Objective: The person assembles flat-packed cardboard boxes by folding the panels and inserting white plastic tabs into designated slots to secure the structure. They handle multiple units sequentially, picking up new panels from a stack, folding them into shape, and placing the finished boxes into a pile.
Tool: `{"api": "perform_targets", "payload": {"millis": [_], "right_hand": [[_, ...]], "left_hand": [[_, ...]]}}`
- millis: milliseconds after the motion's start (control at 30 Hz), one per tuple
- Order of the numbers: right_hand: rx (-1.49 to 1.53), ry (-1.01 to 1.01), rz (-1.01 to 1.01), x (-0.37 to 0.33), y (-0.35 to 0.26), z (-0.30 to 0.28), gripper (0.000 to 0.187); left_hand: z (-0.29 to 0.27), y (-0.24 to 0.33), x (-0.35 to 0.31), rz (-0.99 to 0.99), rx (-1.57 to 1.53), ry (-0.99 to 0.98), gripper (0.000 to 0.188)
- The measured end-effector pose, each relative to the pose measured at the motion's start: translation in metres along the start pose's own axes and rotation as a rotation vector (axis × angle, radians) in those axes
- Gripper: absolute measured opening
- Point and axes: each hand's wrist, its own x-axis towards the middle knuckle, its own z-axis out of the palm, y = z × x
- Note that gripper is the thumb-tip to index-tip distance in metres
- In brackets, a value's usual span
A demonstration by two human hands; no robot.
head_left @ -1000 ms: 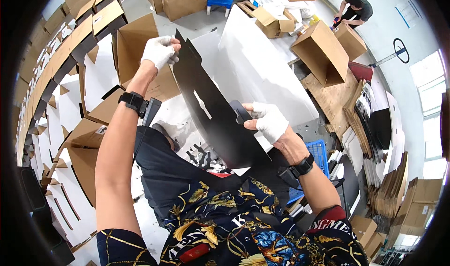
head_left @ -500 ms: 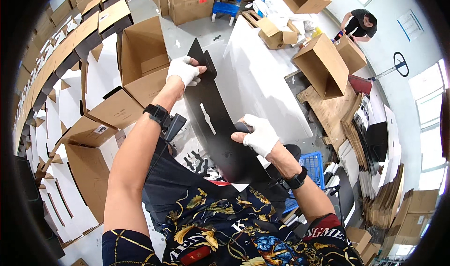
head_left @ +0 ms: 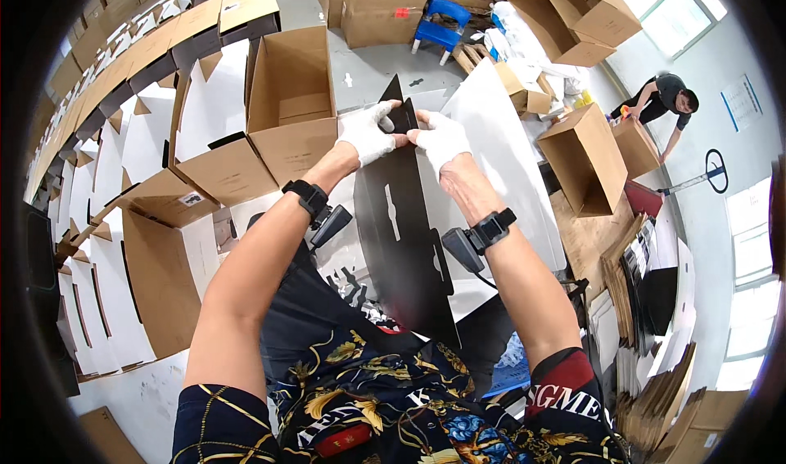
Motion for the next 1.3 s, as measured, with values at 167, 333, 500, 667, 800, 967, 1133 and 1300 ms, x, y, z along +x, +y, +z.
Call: {"api": "perform_targets", "payload": {"millis": [167,333,500,667,800,967,1133,1300], "right_hand": [[0.267,-0.092,0.076,0.012,-0.001,-0.002,0.049],[0.32,-0.026,0.134,0.007,0.001,0.001,0.048],[0.338,-0.106,0.157,-0.003,-0.013,-0.002,0.051],[-0.083,0.066,0.102,-0.014,-0.02,0.001,0.054],[-0.353,-0.023,0.02,-0.052,-0.026,-0.006,0.071],[-0.696,-0.002,-0.222,-0.094,-0.017,-0.009,0.093],[-0.557,-0.074,-0.036,-0.124,-0.035,-0.006,0.067],[-1.592,0.655,-0.569,-0.151,-0.071,-0.107,0.066]], "left_hand": [[-0.002,-0.002,-0.007,-0.017,-0.098,-0.011,0.074],[0.001,0.012,-0.013,-0.13,-0.463,-0.054,0.067],[0.0,0.035,-0.019,-0.277,-0.772,-0.004,0.047],[-0.012,0.025,-0.013,-0.372,-0.687,0.164,0.021],[-0.037,0.024,-0.018,-0.01,0.678,0.238,0.08],[-0.028,0.061,-0.01,0.486,0.337,-0.183,0.099],[-0.023,0.083,0.006,0.43,0.701,-0.544,0.042],[-0.042,0.066,0.002,0.413,0.791,-0.482,0.015]]}}
